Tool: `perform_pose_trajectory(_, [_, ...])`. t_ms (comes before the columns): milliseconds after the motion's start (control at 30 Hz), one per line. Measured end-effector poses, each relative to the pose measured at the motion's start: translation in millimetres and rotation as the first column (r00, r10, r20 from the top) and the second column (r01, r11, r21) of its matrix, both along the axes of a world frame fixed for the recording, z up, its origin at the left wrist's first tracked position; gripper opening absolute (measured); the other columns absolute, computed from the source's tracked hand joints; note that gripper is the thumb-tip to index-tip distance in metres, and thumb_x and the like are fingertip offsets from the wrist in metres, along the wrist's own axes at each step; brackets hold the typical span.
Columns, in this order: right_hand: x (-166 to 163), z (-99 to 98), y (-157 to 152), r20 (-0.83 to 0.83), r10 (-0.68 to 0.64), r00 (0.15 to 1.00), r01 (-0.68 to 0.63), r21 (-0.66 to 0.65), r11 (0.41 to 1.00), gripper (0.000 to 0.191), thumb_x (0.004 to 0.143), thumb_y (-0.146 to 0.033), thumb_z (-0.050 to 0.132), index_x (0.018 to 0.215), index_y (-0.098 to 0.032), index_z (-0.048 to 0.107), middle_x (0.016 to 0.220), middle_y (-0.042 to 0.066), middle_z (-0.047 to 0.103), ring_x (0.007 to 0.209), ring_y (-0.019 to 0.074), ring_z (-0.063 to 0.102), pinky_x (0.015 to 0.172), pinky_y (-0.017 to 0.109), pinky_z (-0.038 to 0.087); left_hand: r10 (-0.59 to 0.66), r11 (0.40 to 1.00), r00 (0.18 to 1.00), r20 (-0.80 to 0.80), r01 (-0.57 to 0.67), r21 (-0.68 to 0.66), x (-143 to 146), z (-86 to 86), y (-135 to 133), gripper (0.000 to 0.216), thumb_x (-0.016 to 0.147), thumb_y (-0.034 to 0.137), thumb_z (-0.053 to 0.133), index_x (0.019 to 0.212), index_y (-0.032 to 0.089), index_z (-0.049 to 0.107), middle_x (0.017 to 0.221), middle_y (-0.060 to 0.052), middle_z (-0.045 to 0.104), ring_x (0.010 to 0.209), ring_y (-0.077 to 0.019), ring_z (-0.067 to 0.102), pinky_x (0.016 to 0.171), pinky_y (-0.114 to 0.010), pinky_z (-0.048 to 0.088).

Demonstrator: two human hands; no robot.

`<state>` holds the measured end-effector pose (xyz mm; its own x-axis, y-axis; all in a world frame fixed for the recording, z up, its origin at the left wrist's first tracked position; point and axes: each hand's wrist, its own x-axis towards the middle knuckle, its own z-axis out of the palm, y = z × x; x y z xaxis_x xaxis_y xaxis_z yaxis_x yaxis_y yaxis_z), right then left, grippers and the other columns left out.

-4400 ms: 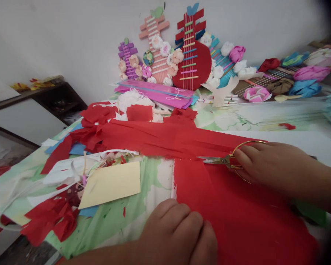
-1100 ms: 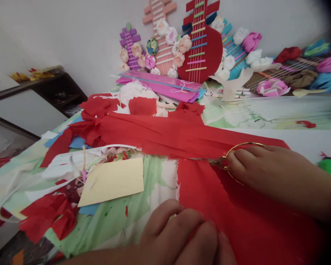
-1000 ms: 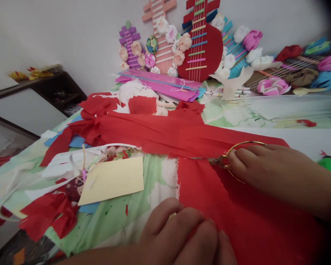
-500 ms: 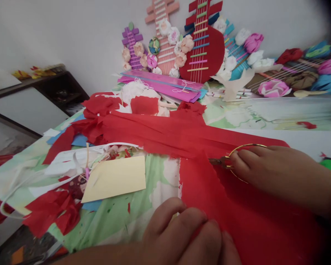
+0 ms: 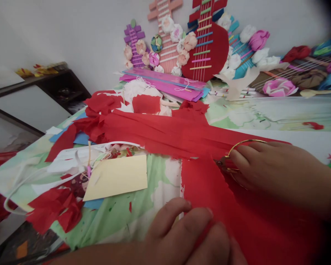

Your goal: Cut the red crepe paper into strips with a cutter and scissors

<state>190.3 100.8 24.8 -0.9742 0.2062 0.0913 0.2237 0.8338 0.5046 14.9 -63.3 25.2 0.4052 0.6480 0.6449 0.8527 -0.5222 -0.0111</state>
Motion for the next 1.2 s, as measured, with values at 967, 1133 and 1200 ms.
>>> perform_pose_trajectory(967, [-11.3, -4.3, -12.8, 0.03, -0.022, 0.999, 0.021, 0.036, 0.999, 0.023, 0.068, -0.009, 0.046, 0.081, -0.018, 0.062, 0.071, 0.007, 0.064, 0.054, 0.0197, 0.055, 0.047, 0.03, 0.034, -0.125, 0.99, 0.974, -0.19, 0.111, -0.082, -15.0, 8.7, 1.2, 0.014, 0.084, 0.013, 0.049, 0.081, 0.021, 0.061, 0.098, 0.005, 0.066, 0.091, -0.0089, 0.059, 0.091, -0.023, 0.044])
perform_pose_trajectory(1133, [-16.3, -1.4, -14.1, 0.16, -0.155, 0.975, 0.162, -0.036, 0.986, 0.022, 0.07, -0.009, 0.045, 0.083, -0.018, 0.06, 0.073, 0.008, 0.063, 0.06, 0.0194, 0.056, 0.05, 0.029, 0.035, -0.094, 0.994, 0.981, -0.172, 0.083, -0.07, -12.1, 4.5, -1.2, 0.015, 0.084, 0.013, 0.049, 0.08, 0.022, 0.06, 0.097, 0.006, 0.066, 0.094, -0.0088, 0.058, 0.094, -0.023, 0.042])
perform_pose_trajectory(1200, [-20.1, -0.7, -13.8, 0.148, -0.147, 0.978, 0.155, -0.044, 0.987, 0.022, 0.068, -0.007, 0.044, 0.079, -0.017, 0.06, 0.071, 0.009, 0.063, 0.061, 0.0205, 0.056, 0.051, 0.03, 0.036, -0.084, 0.995, 0.983, -0.165, 0.075, -0.065, -11.8, 3.4, -1.5, 0.016, 0.085, 0.014, 0.047, 0.081, 0.023, 0.061, 0.096, 0.006, 0.066, 0.093, -0.009, 0.059, 0.094, -0.023, 0.042])
